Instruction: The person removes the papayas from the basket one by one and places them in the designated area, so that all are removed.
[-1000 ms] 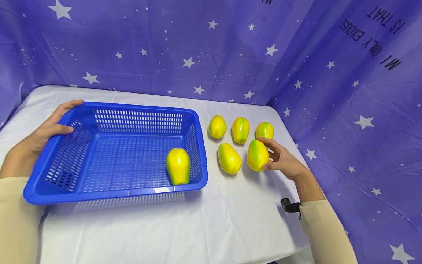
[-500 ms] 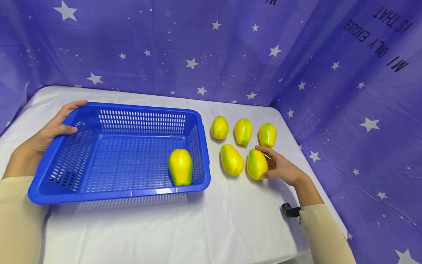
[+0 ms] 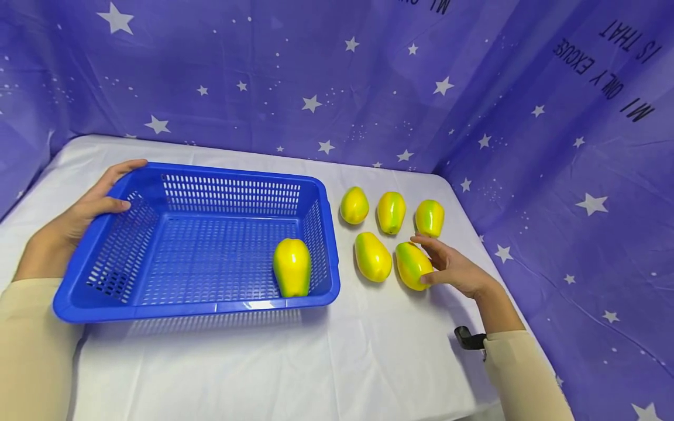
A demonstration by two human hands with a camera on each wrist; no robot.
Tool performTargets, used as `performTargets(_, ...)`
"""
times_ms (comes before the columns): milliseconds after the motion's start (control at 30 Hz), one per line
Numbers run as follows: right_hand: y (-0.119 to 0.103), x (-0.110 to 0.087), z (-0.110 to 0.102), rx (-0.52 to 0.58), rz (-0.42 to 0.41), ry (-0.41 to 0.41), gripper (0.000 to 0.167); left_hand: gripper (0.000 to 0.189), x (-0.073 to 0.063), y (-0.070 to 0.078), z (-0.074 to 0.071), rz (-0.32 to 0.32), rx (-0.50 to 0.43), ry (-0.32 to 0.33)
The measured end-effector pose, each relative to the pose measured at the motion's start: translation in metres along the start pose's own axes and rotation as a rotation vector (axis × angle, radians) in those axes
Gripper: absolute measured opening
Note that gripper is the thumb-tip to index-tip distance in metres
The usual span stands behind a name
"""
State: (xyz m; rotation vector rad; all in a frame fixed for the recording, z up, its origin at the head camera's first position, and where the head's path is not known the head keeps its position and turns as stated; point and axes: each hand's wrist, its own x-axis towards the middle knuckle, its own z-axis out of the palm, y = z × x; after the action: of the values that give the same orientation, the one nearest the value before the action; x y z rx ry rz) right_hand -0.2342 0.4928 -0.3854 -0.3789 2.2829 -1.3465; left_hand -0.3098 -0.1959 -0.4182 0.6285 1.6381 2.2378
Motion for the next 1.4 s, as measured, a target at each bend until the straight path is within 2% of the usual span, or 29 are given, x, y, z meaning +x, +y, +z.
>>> performTargets(233, -0.032, -0.01, -0.009, -0.085, -0.031, 0.047, 0.084, 0.07, 0.0, 0.0, 0.001, -0.006, 0.006, 0.004)
performTargets(400, -0.064, -0.004, -0.01, -0.113, -0.122, 0.035, 0.082, 0.07, -0.001, 0.0, 0.001, -0.009, 0.001, 0.006)
performTargets(533, -0.098, 0.012, -0.004, -0.121, -0.217, -0.024, 0.082, 0.069, -0.004, 0.002, -0.001, -0.001, 0.0, 0.008)
performTargets(733, -0.137, 0.042, 0.012, -0.137, -0.31, -0.091, 0.082, 0.069, -0.005, 0.002, -0.001, 0.013, 0.038, 0.008)
performTargets(933, -0.167, 0.071, 0.032, -0.152, -0.377, -0.133, 0.083, 0.068, -0.004, -0.002, -0.001, 0.043, 0.033, -0.01)
performTargets(1067, -0.183, 0.089, 0.047, -0.153, -0.418, -0.168, 0.082, 0.069, -0.006, -0.004, -0.001, 0.038, 0.051, -0.007)
performTargets(1400, -0.231, 0.14, 0.092, -0.11, -0.527, -0.286, 0.081, 0.068, -0.006, 0.0, -0.002, 0.052, 0.097, -0.005)
